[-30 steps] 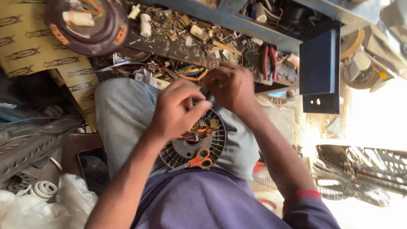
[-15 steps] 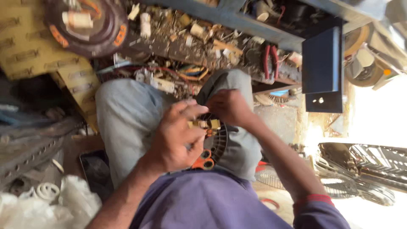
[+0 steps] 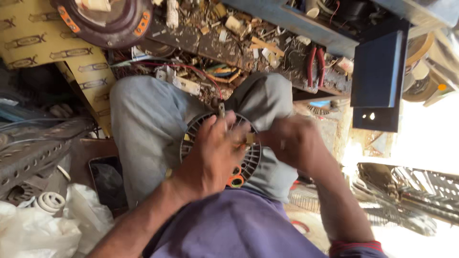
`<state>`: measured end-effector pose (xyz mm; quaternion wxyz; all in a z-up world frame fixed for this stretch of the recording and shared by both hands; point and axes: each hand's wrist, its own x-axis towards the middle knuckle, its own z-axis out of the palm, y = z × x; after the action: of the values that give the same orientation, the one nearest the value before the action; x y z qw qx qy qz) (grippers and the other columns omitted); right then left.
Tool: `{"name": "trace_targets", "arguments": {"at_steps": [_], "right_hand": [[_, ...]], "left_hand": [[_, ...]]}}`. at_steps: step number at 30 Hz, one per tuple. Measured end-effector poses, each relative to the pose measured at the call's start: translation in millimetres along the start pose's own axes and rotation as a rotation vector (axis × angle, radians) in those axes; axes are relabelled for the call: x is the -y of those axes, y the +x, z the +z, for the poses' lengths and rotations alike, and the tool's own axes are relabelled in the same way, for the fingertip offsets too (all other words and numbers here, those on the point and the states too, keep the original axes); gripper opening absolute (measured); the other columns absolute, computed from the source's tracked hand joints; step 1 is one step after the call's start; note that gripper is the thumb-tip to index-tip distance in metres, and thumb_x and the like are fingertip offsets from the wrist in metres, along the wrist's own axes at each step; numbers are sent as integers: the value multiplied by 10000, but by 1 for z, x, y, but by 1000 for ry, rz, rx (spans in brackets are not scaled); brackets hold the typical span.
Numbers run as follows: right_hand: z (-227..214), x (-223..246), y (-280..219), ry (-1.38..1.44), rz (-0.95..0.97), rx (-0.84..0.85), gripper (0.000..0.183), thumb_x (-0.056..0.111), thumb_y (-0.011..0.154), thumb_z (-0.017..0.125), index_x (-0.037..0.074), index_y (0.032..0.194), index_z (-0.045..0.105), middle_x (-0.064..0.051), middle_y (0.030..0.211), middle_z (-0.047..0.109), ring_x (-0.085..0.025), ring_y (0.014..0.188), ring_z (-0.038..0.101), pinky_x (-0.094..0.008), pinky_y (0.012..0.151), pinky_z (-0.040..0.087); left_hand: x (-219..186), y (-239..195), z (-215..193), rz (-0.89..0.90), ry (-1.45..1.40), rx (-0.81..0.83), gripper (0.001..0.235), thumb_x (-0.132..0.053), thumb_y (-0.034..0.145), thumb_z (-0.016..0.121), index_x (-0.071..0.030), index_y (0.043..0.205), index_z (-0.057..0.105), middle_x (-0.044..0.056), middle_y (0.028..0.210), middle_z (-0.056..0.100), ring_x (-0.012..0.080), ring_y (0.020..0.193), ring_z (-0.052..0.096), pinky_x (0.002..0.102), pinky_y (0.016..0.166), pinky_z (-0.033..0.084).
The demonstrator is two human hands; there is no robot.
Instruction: The person repairs a fan motor by hand, using a small pair of orange-handled scissors to cut and position copper wires and insulating paper within the motor stator.
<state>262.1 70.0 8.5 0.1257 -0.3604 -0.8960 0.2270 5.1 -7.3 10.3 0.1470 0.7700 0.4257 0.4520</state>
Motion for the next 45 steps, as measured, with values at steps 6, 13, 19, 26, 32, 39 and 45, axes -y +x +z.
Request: {"name": "trace_targets", "arguments": {"at_steps": [6,13,19,26,32,39,45], "right_hand": [[34,-23,81,286,-102,-142,120,68,797,785,113,906,763,-89,834,722,-241,732,708,-347,636,559],[30,41,43,-433,-208,163,287,323,860,827,94,746,698,-104,719,645,-268,574,623,-435,479,460],[-9,14,3,-179,0,24,48,174,826,789,154,783,793,-76,676,669,-234,562,633,-425,507,476],[36,-9,88,-124,-118,-325,80,100,757,734,146,819,756,-79,796,688,-277,695,659,-413,573,499],[27,37,30,-94,-315,84,55,121,798,781,145,838,752,-84,784,676,-270,654,652,-426,551,490],[4,-11,23,-13,-91,-19,78,134,788,787,137,866,781,-54,832,730,-247,737,679,-398,646,545],[28,-8,86,52,-64,-302,59,100,817,741,153,842,731,-47,870,732,-227,770,713,-365,674,568]], "left_hand": [[24,18,8,-106,-198,-141,98,-123,898,683,-44,845,659,117,1032,718,290,1031,671,437,940,541],[100,32,9,-356,-347,630,169,-205,808,781,-59,892,786,86,883,742,251,868,732,388,796,565],[-2,-3,4,127,180,14,217,-158,720,689,-49,905,716,170,1218,625,420,1061,675,570,908,501],[37,9,28,-542,-987,-259,189,-174,859,727,-33,981,698,119,1171,669,290,857,673,420,833,577],[100,33,12,-340,-399,570,145,-174,776,813,-63,856,765,69,839,721,191,808,705,337,734,554],[-4,3,-2,240,321,59,67,-113,801,700,-49,785,688,118,1264,664,296,1079,714,588,895,518],[37,24,14,-616,-534,-52,122,-111,897,767,-23,853,695,103,928,696,254,806,684,416,753,560]]}}
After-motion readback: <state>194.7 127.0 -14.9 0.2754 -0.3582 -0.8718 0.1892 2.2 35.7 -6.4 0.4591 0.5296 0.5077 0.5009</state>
